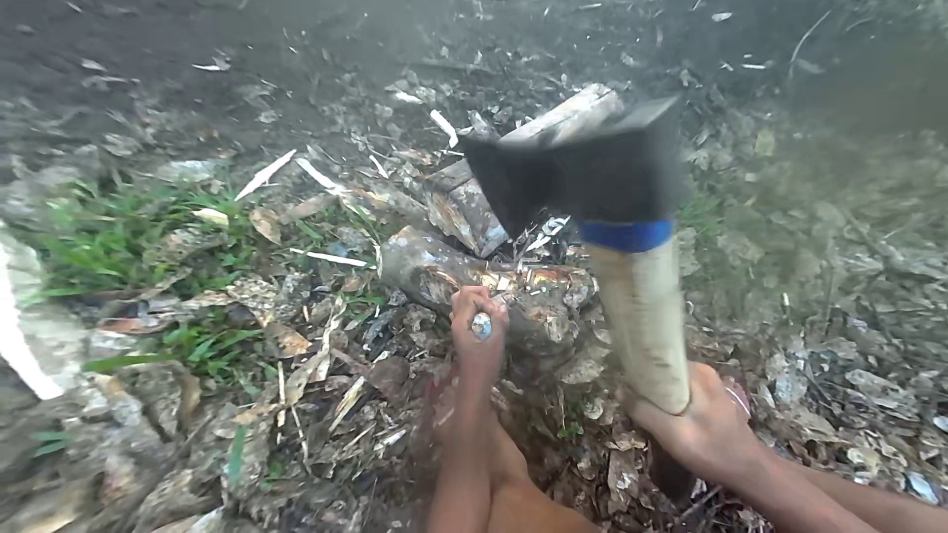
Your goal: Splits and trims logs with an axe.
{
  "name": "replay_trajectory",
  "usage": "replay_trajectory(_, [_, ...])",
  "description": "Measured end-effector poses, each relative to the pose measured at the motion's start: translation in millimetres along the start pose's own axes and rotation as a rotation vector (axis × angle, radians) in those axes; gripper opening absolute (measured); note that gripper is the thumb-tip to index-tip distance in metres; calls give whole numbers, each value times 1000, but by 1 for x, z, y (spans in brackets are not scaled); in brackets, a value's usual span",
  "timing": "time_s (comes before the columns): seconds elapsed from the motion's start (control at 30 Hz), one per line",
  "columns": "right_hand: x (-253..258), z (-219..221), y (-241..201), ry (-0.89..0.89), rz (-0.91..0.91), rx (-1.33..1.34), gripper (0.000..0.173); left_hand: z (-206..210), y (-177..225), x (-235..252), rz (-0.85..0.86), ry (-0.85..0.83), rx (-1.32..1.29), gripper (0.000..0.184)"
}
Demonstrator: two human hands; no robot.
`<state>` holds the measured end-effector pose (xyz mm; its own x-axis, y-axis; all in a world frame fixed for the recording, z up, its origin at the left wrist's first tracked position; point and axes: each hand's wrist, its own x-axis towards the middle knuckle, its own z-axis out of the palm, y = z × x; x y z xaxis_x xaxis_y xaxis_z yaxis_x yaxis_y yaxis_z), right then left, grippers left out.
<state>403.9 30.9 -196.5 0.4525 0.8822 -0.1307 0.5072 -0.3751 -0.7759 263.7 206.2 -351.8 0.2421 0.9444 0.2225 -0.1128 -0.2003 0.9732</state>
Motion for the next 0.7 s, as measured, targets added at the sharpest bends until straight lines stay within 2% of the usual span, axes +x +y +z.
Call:
replay_trajectory(0.1, [-2,4,4,19,-71,-33,22,0,1,0,7,-20,-9,14])
replay_trajectory(0.17, [-1,17,36,-111,100,-187,25,-2,0,0,8,-21,11,16])
replay_trajectory(0.23, [7,33,78,-356,397,-298,33,-1,-2,-3,24,-19,25,15])
replay_trajectory(0.3, [12,43,99,-415,475,-353,37,-3,-7,-4,41,-18,28,18])
replay_trajectory(0.43, [8,35,85,-441,486,-325,31,-8,-12,-13,22,-7,10,19])
replay_trajectory(0.57, [7,21,64,-385,494,-238,29,1,-7,-7,15,12,23,16])
replay_trajectory(0.63, [3,14,49,-308,418,-188,26,4,-4,-6,-2,16,37,14])
replay_trajectory(0.7, [0,5,29,-189,243,-103,22,3,-4,-8,-1,-1,33,15])
